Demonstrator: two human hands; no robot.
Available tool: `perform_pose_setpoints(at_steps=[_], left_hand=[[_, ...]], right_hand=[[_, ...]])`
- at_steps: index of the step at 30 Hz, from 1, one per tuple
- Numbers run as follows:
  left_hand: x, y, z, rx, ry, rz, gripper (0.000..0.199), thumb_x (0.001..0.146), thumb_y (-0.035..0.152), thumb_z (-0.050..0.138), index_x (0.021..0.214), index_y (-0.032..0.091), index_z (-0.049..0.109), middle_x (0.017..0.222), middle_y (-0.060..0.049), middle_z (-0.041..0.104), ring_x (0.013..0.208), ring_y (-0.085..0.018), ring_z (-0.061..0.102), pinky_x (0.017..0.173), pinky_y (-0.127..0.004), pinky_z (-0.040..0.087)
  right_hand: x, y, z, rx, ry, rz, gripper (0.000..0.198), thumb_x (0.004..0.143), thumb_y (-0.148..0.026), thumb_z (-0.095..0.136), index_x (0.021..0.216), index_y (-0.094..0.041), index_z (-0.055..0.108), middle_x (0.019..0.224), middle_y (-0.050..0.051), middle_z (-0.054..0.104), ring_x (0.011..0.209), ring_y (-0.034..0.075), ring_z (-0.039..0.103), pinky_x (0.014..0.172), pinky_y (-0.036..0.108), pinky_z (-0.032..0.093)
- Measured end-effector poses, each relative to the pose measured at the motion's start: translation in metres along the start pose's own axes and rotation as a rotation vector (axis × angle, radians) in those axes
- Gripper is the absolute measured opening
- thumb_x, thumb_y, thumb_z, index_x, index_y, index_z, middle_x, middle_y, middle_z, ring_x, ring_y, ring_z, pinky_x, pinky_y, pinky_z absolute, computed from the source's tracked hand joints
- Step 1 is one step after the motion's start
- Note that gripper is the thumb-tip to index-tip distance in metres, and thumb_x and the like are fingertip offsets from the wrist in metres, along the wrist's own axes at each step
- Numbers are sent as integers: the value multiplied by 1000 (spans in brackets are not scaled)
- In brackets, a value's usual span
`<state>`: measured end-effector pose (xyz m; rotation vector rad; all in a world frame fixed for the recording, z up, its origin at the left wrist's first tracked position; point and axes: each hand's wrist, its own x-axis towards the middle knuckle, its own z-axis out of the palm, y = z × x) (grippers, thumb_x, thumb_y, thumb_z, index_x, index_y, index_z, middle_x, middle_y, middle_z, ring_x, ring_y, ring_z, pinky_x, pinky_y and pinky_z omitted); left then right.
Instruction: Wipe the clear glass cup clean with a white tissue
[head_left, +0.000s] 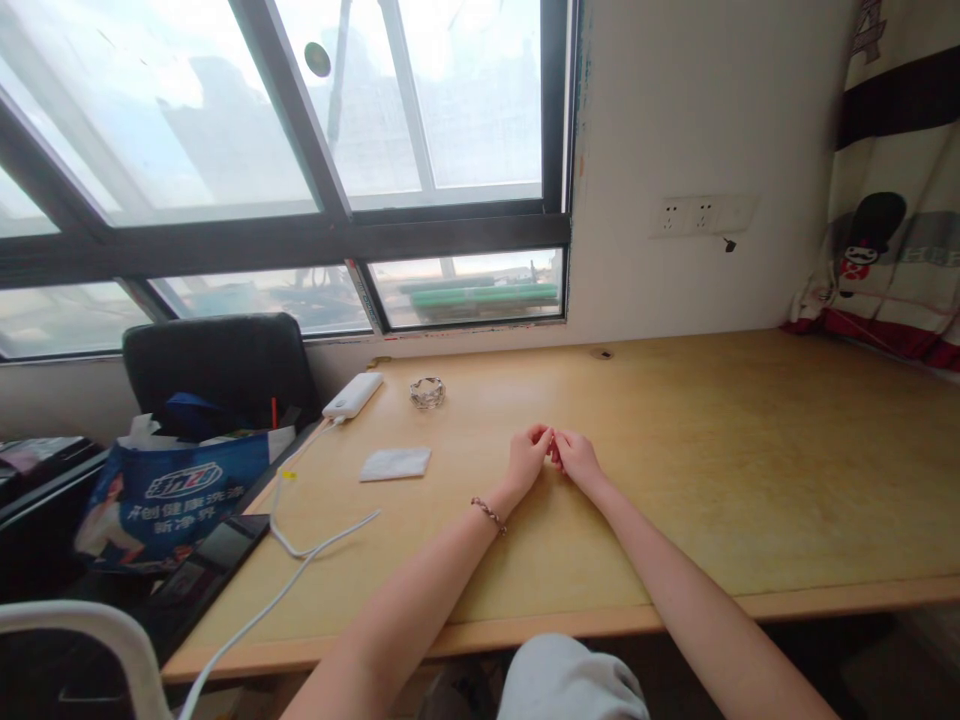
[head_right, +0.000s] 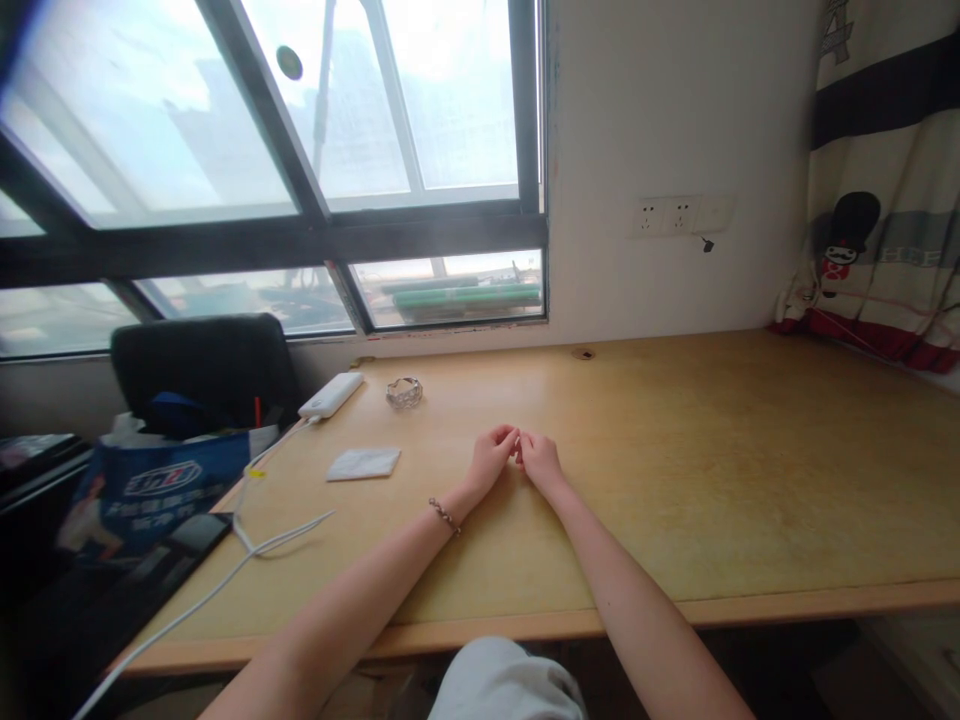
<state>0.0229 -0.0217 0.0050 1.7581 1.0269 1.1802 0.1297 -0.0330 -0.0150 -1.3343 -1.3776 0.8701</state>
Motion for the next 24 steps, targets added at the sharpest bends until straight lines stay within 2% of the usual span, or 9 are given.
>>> perform_pose_setpoints(at_steps=[24], left_hand=[[0, -6, 1, 55, 7, 16, 29, 76, 34, 40, 65, 13, 56, 53, 1, 52, 51, -9, 47, 50, -19, 35]], right_hand=[[-4, -6, -1, 22, -4, 53, 30, 76, -36, 37, 56, -17, 48, 48, -1, 50, 38, 10, 47, 33, 19, 36]])
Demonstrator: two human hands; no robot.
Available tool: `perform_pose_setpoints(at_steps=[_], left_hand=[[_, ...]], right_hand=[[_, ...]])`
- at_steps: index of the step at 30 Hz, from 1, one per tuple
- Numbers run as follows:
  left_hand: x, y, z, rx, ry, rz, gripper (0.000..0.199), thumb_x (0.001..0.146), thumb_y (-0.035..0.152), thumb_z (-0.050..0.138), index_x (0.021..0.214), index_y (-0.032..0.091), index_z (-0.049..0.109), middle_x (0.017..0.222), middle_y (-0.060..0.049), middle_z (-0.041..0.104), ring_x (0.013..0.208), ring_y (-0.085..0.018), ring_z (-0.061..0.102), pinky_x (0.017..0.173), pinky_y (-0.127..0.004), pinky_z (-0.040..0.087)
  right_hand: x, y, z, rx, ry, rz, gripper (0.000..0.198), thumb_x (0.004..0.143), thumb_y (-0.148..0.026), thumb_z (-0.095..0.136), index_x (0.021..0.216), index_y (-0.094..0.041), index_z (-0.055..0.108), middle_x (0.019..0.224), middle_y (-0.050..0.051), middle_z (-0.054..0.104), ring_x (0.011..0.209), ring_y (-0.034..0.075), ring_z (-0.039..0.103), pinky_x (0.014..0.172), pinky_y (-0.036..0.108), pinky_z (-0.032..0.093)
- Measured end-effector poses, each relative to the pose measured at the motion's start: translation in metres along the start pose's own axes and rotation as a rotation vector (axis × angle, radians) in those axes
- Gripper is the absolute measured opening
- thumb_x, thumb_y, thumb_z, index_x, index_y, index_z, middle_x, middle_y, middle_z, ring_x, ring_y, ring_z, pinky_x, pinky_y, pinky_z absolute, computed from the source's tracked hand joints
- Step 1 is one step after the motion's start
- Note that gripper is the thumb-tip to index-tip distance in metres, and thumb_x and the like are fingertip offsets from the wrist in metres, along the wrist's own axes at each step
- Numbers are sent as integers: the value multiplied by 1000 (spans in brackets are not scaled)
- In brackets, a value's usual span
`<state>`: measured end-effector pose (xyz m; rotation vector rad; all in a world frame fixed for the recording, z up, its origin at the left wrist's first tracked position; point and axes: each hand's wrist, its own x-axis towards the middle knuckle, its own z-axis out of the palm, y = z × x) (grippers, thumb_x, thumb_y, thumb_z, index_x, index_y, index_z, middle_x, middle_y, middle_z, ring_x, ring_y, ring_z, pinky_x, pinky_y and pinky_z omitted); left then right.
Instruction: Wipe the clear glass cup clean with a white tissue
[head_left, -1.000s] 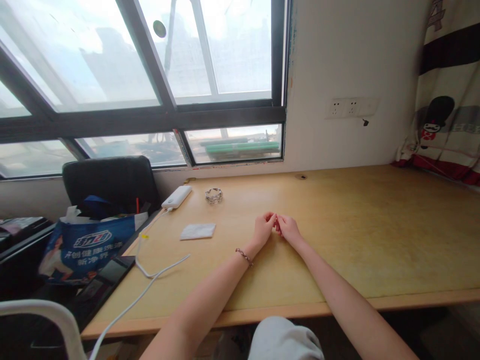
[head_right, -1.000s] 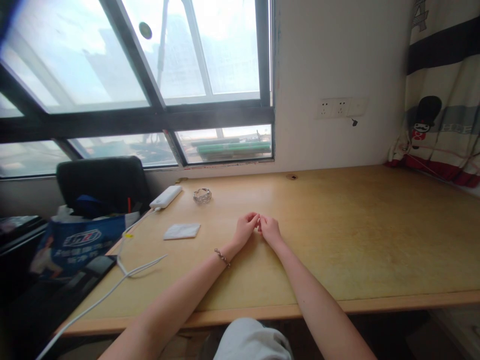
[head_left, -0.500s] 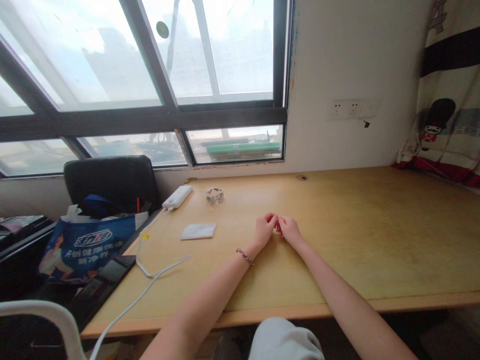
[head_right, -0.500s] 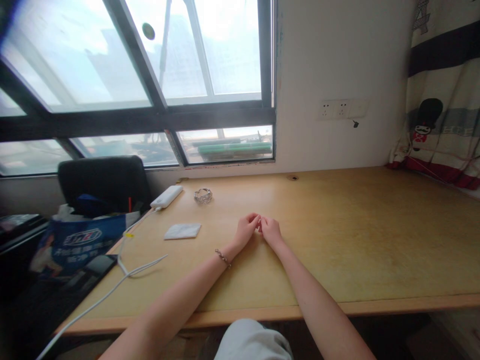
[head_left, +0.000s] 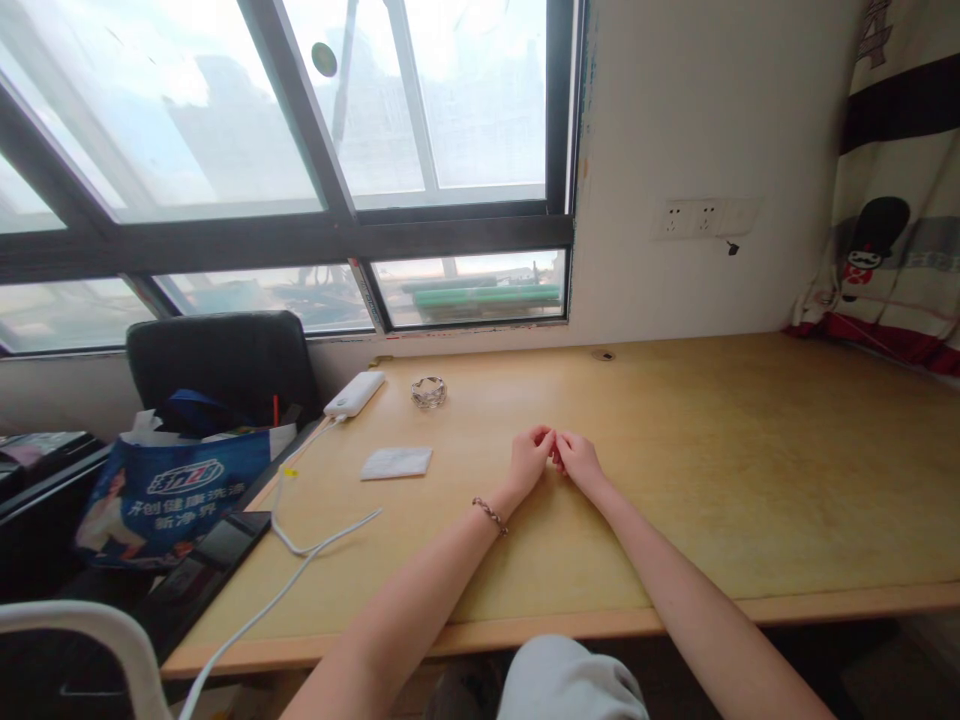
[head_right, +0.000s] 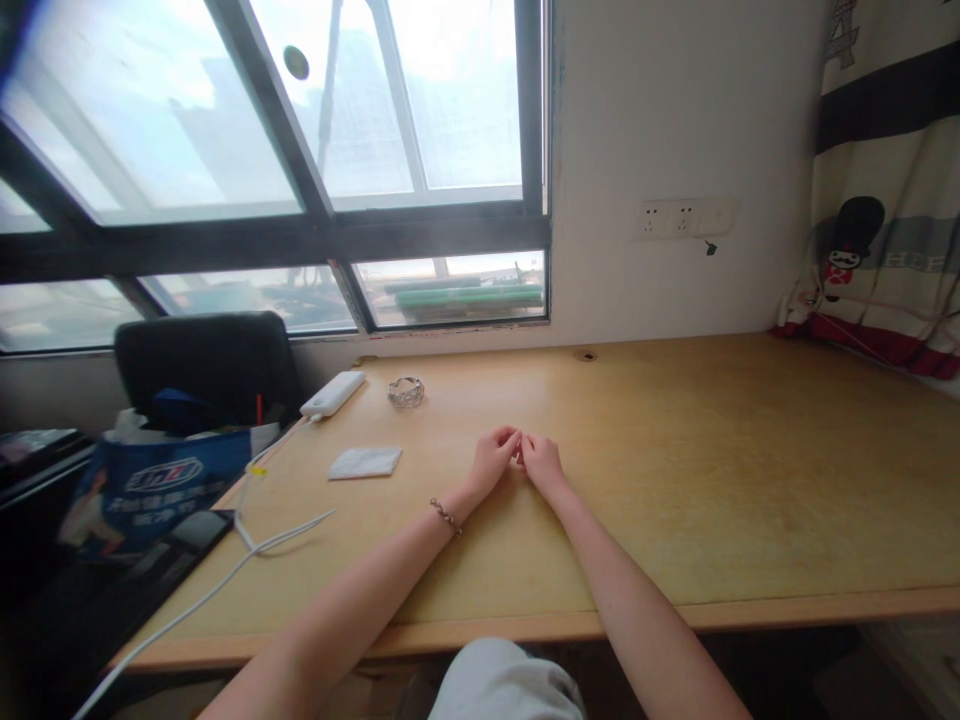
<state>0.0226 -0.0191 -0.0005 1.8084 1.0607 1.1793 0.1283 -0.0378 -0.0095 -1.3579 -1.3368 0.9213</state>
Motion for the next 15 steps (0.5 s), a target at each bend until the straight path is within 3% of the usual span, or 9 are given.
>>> perform_pose_setpoints(at_steps=[10, 12, 15], left_hand=[[-1, 4, 0, 90, -8, -9, 29, 78, 32, 38, 68, 14, 57, 54, 0, 54, 52, -10, 48, 51, -20, 35], [-1, 6, -3, 200, -65, 1, 28, 79, 31, 38, 69, 14, 58, 54, -1, 54, 51, -10, 49, 52, -20, 36], [-2, 11, -14, 529, -184, 22, 25, 79, 28, 40, 71, 16, 60, 62, -5, 58, 58, -14, 52, 59, -25, 39]], right_hand=[[0, 0, -4, -112, 92, -54, 31, 75, -40, 40, 56, -18, 51, 47, -1, 54, 38, 10, 49, 39, 20, 39], [3, 0, -9, -114, 148, -55, 27, 73, -39, 43, 60, -17, 53, 49, -1, 55, 38, 10, 49, 40, 20, 39], [6, -1, -17, -83, 230, -40, 25, 71, -38, 45, 65, -16, 54, 48, -1, 54, 37, 10, 48, 38, 19, 37]])
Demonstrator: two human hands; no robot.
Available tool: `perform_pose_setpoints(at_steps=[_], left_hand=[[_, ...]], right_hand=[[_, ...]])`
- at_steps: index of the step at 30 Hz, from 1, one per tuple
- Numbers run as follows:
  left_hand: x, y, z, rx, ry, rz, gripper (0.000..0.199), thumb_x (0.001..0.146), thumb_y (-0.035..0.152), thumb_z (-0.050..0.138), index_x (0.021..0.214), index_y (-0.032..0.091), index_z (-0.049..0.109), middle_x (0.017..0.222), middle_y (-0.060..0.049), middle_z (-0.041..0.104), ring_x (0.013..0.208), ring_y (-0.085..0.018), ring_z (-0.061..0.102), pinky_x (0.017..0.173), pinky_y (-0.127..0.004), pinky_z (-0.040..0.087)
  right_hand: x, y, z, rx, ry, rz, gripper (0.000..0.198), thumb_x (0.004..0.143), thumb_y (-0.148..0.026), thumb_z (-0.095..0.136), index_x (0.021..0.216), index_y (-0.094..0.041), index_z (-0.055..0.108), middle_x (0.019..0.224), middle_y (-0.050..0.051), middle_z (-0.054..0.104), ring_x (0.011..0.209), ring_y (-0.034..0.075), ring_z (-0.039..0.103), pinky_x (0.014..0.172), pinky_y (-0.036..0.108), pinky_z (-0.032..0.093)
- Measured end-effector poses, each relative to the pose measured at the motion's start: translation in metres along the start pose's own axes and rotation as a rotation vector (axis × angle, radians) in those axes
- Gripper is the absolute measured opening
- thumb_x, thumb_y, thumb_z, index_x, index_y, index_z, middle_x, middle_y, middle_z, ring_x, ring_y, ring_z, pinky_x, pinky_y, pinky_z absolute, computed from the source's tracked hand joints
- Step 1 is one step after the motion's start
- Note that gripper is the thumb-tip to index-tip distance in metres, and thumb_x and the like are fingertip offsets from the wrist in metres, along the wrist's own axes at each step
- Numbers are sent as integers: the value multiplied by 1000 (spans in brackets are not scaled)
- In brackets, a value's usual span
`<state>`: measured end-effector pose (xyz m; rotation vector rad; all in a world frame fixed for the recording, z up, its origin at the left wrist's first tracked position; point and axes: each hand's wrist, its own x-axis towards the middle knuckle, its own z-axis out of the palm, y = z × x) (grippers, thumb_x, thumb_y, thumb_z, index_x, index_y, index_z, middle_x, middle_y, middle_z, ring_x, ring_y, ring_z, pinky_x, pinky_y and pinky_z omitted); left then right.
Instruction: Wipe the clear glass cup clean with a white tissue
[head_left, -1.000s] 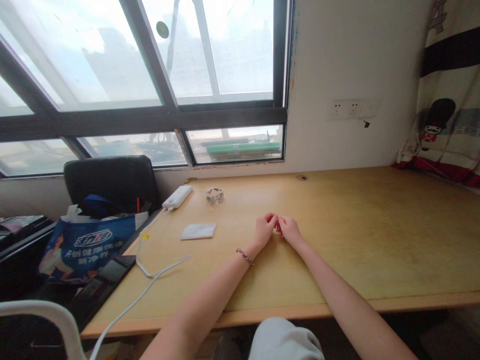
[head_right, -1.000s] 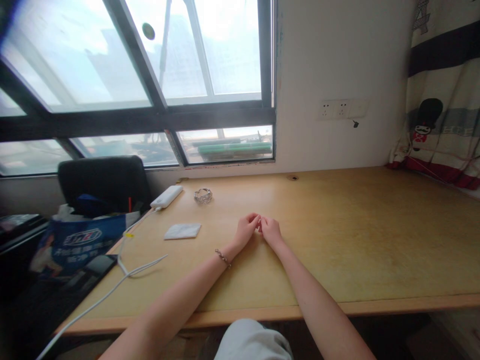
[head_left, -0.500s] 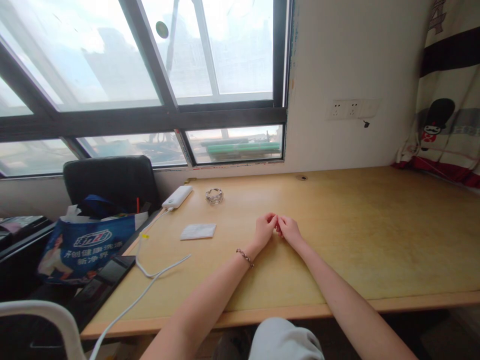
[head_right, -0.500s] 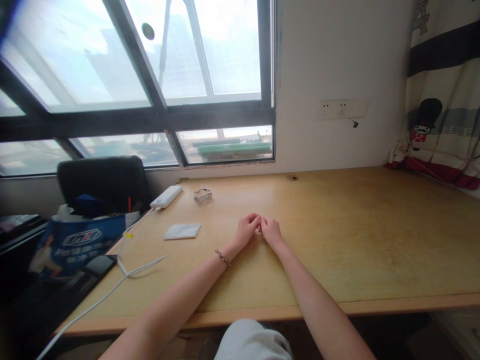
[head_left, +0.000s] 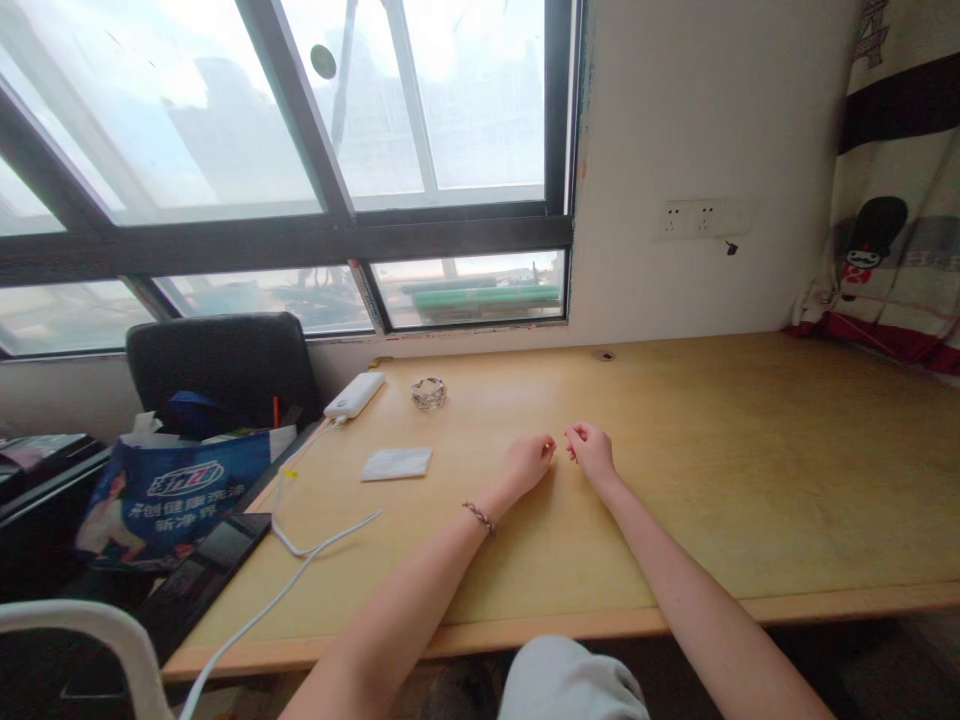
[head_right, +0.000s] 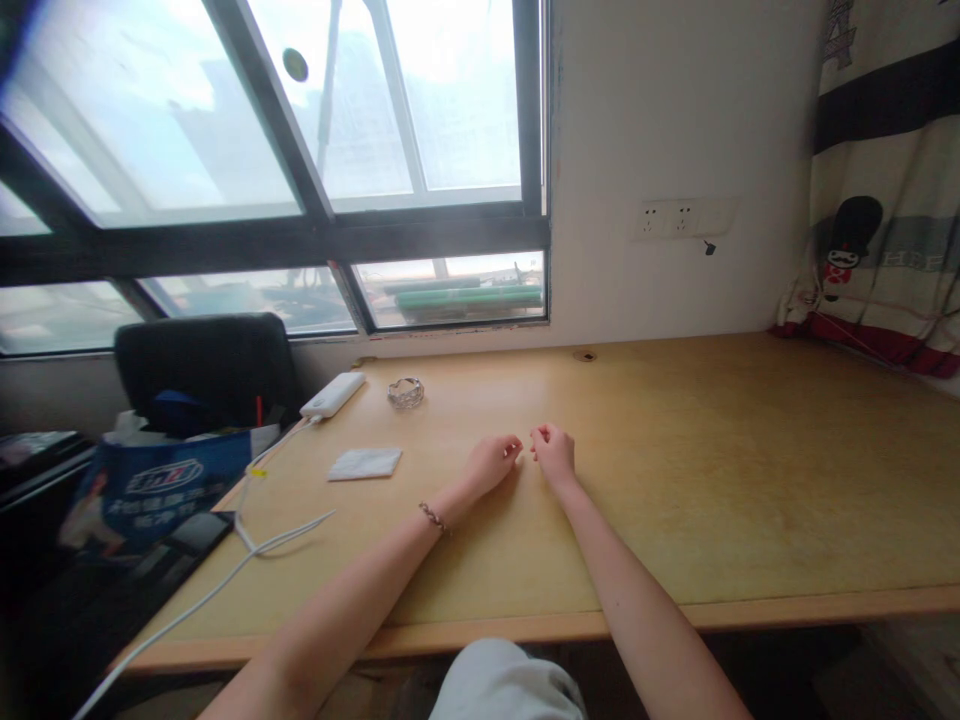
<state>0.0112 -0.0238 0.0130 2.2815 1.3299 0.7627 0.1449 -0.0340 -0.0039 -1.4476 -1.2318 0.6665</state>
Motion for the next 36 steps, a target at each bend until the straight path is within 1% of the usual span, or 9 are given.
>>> perform_pose_setpoints(at_steps=[4, 7, 10, 15, 17, 22, 28, 31, 36], left_hand=[[-4, -7, -22, 371, 65, -68, 25, 80, 26, 38, 85, 15, 60, 90, -14, 58, 89, -24, 52, 76, -37, 40], [-3, -23, -36, 545, 223, -271, 38, 79, 33, 40, 112, 15, 49, 126, -19, 35, 117, -38, 27, 84, -58, 29], [0, -49, -49, 618, 275, -541, 54, 79, 41, 38, 125, 13, 35, 138, -20, 10, 121, -46, 2, 79, -71, 16], [2, -84, -59, 504, 209, -848, 61, 79, 48, 32, 126, 8, 34, 138, -23, 5, 119, -50, 1, 74, -74, 14], [1, -81, -53, 510, 207, -748, 57, 80, 44, 32, 124, 8, 36, 138, -23, 7, 120, -48, 4, 77, -73, 13], [-5, -40, -15, 453, 182, -162, 41, 79, 31, 41, 117, 14, 42, 137, -18, 18, 121, -35, 23, 90, -57, 26], [-16, -4, 4, 146, -23, 448, 39, 78, 18, 44, 117, 18, 41, 131, -11, 31, 115, -21, 37, 96, -35, 32], [-18, -4, -1, 83, -35, 465, 34, 80, 15, 39, 113, 20, 43, 130, -9, 33, 109, -16, 43, 92, -30, 36], [-13, -15, -7, 121, -7, 282, 27, 77, 18, 46, 103, 19, 48, 119, -10, 45, 105, -18, 46, 88, -30, 39]], right_hand=[[2, 1, -1, 20, 59, 14, 28, 70, -40, 45, 64, -15, 55, 45, -1, 52, 36, 10, 47, 37, 19, 35], [0, 0, 1, 16, 50, -5, 29, 70, -41, 45, 63, -15, 55, 45, -1, 52, 37, 10, 48, 37, 20, 36], [-2, 0, 3, -1, 46, -23, 29, 71, -40, 44, 63, -15, 55, 45, -1, 52, 37, 11, 48, 38, 19, 36], [-4, 0, 2, -31, 38, -46, 27, 72, -38, 43, 63, -16, 55, 46, 0, 52, 38, 11, 49, 39, 19, 36], [-4, 1, 2, -42, 36, -47, 27, 72, -39, 43, 64, -16, 55, 46, 0, 53, 38, 11, 49, 39, 20, 36], [-3, 4, 3, -59, 40, -49, 28, 73, -39, 42, 64, -16, 55, 46, 0, 54, 39, 12, 50, 40, 20, 36], [-2, 6, 3, -102, 63, -67, 27, 74, -38, 42, 65, -16, 56, 49, 0, 56, 40, 12, 50, 43, 21, 38], [-1, 7, 2, -86, 90, -49, 28, 74, -38, 41, 68, -16, 57, 52, 2, 58, 41, 12, 51, 43, 22, 38], [3, 8, -1, -51, 175, 8, 26, 72, -37, 42, 75, -15, 55, 57, 3, 59, 42, 12, 50, 42, 21, 39]])
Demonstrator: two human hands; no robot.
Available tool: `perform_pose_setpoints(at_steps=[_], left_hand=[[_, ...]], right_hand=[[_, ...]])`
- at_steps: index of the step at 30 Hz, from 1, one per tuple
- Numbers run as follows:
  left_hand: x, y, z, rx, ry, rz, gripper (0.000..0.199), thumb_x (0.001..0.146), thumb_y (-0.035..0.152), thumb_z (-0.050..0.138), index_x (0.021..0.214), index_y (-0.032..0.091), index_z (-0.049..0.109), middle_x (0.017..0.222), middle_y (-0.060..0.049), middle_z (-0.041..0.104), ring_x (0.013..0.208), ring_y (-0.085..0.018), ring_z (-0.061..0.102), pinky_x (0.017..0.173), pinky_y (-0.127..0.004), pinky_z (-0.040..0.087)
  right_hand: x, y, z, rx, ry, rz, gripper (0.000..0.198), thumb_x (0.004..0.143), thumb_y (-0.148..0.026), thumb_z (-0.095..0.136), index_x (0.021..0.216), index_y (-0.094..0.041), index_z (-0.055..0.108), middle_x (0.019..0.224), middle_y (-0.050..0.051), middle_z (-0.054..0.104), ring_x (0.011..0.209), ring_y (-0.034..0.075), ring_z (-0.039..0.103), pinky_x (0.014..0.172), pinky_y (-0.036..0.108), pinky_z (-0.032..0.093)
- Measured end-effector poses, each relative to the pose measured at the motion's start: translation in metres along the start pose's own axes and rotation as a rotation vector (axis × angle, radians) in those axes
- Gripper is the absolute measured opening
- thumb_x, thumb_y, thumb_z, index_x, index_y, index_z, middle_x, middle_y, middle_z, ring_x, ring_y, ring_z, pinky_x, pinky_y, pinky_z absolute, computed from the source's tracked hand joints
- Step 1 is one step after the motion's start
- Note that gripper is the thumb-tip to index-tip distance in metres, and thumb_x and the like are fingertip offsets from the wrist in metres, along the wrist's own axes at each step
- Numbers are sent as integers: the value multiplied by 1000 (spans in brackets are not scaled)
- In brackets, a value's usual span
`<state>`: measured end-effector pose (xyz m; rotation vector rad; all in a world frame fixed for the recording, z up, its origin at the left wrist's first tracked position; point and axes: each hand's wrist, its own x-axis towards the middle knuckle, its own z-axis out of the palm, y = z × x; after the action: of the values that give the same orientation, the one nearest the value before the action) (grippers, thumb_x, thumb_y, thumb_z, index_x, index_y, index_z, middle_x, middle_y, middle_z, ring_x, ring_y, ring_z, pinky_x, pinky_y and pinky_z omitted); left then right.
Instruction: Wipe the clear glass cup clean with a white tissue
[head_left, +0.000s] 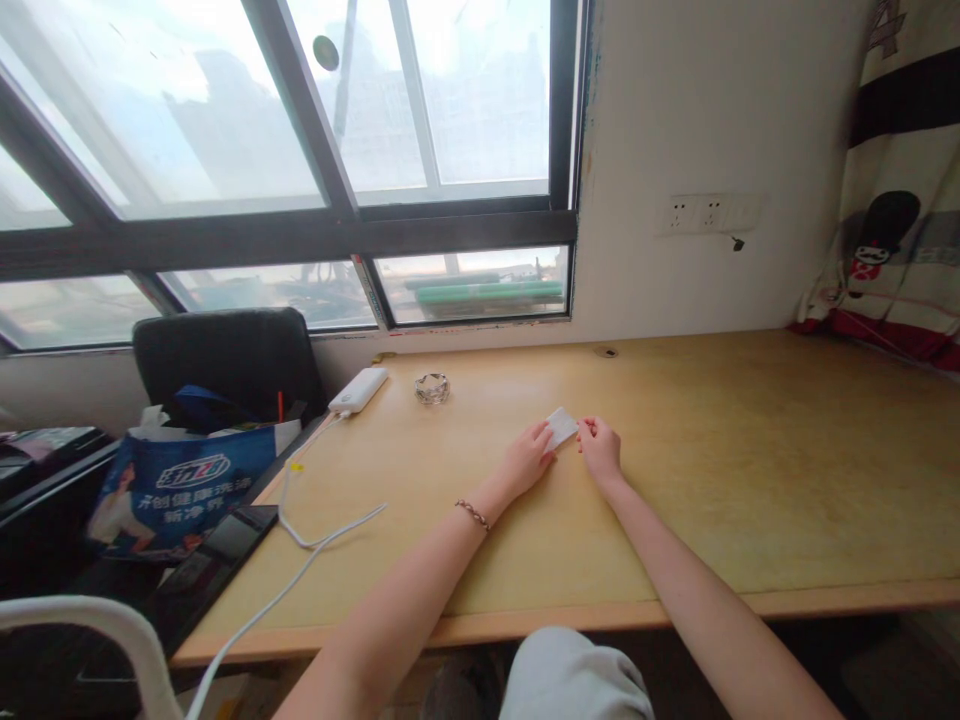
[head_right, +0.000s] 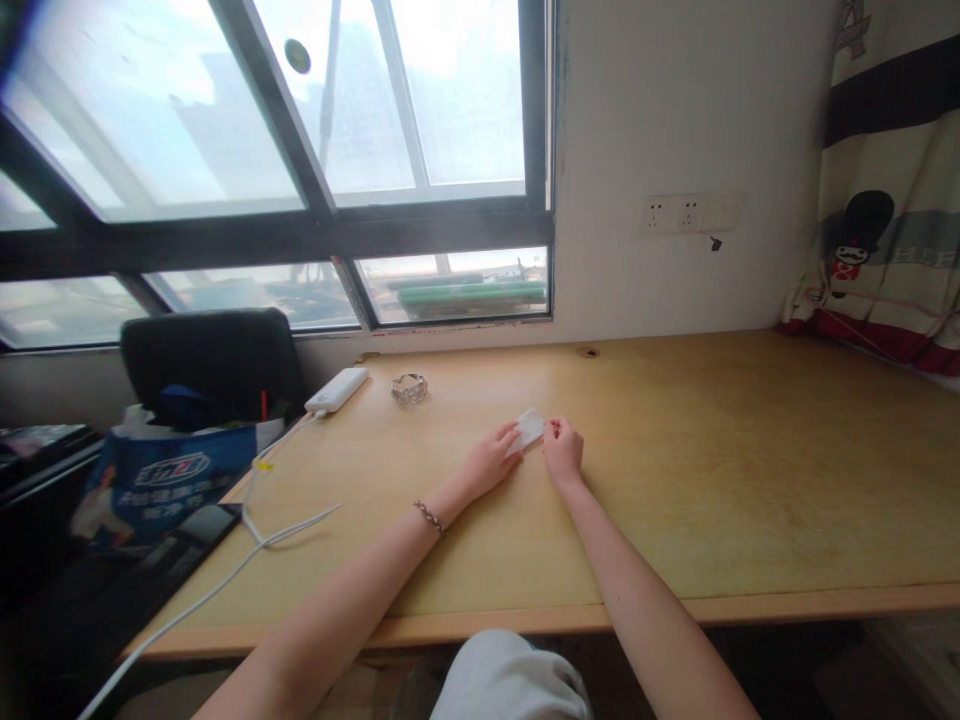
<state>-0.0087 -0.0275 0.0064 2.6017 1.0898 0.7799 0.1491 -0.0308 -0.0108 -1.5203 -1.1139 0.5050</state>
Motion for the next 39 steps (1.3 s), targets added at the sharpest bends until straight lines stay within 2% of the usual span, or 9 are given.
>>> perform_pose_setpoints(at_steps=[4, 11, 15, 18, 21, 24, 29, 35, 39], left_hand=[[0, -3, 0, -19, -20, -74, 14, 77, 23, 48, 89, 18, 53, 102, -10, 55, 94, -19, 51, 82, -29, 40], [1, 0, -2, -30, 30, -254, 18, 79, 22, 41, 79, 16, 58, 88, -10, 58, 83, -18, 54, 75, -25, 39], [4, -3, -4, -132, 179, -312, 27, 80, 28, 39, 65, 15, 57, 67, -5, 57, 61, -14, 50, 59, -23, 36], [7, -3, -4, -236, 303, -360, 37, 81, 36, 36, 60, 13, 56, 53, 0, 51, 52, -12, 44, 50, -21, 31], [7, 2, -1, -366, 322, -333, 39, 82, 39, 35, 65, 12, 59, 56, 0, 53, 54, -11, 46, 50, -20, 32], [6, 11, 2, -439, 264, -210, 35, 83, 35, 37, 73, 13, 62, 70, -2, 60, 64, -12, 52, 59, -21, 38], [4, 20, -1, -420, 238, -87, 31, 84, 31, 37, 77, 15, 62, 81, -5, 62, 73, -12, 54, 69, -22, 40], [5, 18, -3, -408, 208, -175, 35, 83, 35, 36, 75, 14, 63, 74, -4, 62, 67, -13, 53, 64, -21, 40], [5, 15, 1, -521, 210, -224, 36, 81, 39, 39, 80, 14, 65, 74, -3, 63, 69, -14, 54, 63, -21, 40]], right_hand=[[2, 0, 0, 55, 24, 71, 24, 70, -34, 43, 78, -14, 54, 59, 3, 58, 41, 11, 50, 39, 20, 38], [1, -2, -2, 83, 16, 93, 22, 69, -33, 45, 77, -14, 54, 58, 3, 58, 41, 11, 50, 39, 20, 40], [1, -3, 0, 109, -10, 132, 21, 69, -33, 46, 76, -15, 53, 58, 2, 58, 42, 12, 51, 38, 21, 41], [-2, -7, 3, 188, -140, 151, 23, 68, -35, 49, 76, -14, 54, 61, 4, 60, 46, 13, 54, 39, 22, 42], [-7, -13, 6, 292, -345, 79, 27, 68, -38, 52, 80, -13, 57, 73, 7, 63, 61, 15, 59, 49, 22, 46], [-11, -16, 8, 323, -428, -24, 28, 68, -40, 54, 76, -14, 59, 76, 6, 64, 69, 17, 60, 59, 25, 48], [-10, -13, 6, 377, -404, 8, 30, 65, -42, 57, 72, -13, 62, 70, 6, 63, 66, 17, 59, 57, 26, 47], [-8, -14, 5, 370, -366, 15, 34, 62, -45, 59, 68, -12, 63, 64, 5, 62, 61, 15, 57, 56, 25, 45], [-8, -14, 5, 311, -339, 1, 37, 61, -48, 59, 64, -11, 62, 60, 4, 60, 58, 14, 54, 57, 25, 44]])
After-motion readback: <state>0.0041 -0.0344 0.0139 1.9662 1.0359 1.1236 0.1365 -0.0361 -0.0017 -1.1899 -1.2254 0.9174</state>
